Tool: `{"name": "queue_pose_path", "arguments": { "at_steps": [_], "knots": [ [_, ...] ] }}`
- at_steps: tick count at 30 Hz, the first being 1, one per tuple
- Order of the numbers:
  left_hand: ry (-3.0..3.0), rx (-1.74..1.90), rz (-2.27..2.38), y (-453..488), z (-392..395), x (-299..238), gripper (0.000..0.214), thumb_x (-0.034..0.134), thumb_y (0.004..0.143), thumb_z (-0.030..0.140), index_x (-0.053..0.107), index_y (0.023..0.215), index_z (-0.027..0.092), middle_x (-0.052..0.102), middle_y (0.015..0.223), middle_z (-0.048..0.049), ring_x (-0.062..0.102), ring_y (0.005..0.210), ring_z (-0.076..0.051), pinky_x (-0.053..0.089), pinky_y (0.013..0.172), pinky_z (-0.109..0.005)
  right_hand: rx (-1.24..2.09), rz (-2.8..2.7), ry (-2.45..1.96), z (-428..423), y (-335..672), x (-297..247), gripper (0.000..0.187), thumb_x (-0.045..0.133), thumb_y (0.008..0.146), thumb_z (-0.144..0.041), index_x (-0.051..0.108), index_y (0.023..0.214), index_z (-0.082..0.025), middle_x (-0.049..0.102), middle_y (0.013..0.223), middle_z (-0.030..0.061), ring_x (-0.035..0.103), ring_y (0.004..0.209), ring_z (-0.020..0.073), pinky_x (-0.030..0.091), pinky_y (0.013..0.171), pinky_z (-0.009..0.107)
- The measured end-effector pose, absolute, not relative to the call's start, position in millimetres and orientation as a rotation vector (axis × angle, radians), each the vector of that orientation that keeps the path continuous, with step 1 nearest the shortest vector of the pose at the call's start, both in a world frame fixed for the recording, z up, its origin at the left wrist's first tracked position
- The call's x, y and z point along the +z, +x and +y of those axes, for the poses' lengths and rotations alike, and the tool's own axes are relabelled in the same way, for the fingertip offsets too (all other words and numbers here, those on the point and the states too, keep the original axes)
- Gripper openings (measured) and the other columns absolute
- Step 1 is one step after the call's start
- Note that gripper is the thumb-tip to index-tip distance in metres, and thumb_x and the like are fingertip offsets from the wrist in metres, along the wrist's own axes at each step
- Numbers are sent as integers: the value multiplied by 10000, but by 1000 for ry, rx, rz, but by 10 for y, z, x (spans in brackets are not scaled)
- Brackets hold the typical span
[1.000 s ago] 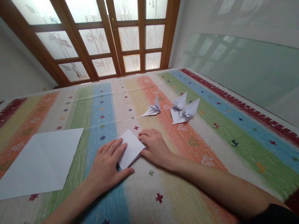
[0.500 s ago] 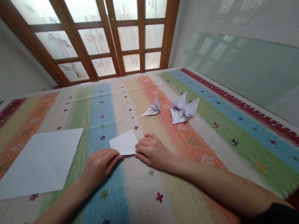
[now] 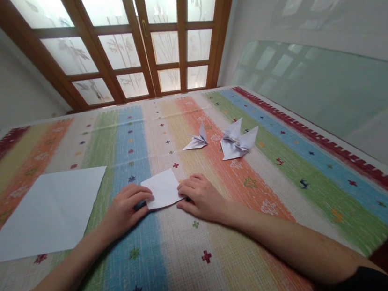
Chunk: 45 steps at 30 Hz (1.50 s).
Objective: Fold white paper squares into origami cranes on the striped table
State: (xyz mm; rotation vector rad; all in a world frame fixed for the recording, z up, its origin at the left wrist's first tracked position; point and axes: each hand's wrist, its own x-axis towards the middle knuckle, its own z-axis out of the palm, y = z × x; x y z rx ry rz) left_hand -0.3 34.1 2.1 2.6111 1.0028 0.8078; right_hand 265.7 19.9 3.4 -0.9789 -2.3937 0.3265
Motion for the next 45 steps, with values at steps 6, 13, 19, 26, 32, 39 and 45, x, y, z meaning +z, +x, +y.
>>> {"name": "queue_pose_path", "arguments": {
  "at_steps": [6,13,19,26,32,39,45],
  "knots": [
    [2747,702,1000,-54,355,-47,261,594,877,227,620,1132,178,644,1234,-139,594,1156,-280,485,968,-476,398,-2402,-945,270,2703,28,113,567,943,-254,652,901,-193,722,999,66,650,994,206,450,904,402],
    [2735,572,1028,-60,382,-64,300,558,915,300,614,1195,210,567,1348,-156,502,1290,-325,459,1004,-530,370,-2404,-920,298,2706,-3,138,535,952,-208,671,956,-183,708,1036,84,642,976,207,504,872,387],
    [2709,556,1056,-49,376,-67,349,532,930,354,591,1240,206,566,1354,-157,504,1289,-324,442,1023,-538,442,-2303,-967,348,2702,-44,191,523,947,-164,711,928,-191,709,1029,89,652,961,185,535,849,350],
    [2811,558,1084,56,339,-10,375,525,914,329,584,1265,215,580,1329,-155,511,1262,-347,343,1060,-604,543,-2308,-973,417,2736,-75,192,563,923,-157,743,921,-222,728,1022,68,658,978,174,529,863,349],
    [3014,625,773,248,382,63,266,421,997,238,656,880,191,701,898,-55,619,827,-182,463,777,-330,463,-2401,-925,418,2773,-42,214,552,911,-140,748,946,-220,749,1039,57,656,946,188,494,864,387],
    [2688,747,937,312,422,33,319,405,1001,283,632,811,163,645,758,-56,572,699,-162,460,665,-286,367,-2446,-956,353,2809,-14,259,583,812,-105,743,966,-238,736,1121,44,647,1008,224,442,912,445],
    [2512,772,1057,360,445,56,321,415,979,275,599,736,175,626,705,-29,558,656,-151,459,654,-282,359,-2379,-1004,336,2785,-38,102,638,844,-187,732,852,-227,755,1049,45,668,969,216,439,889,421]
  ]
}}
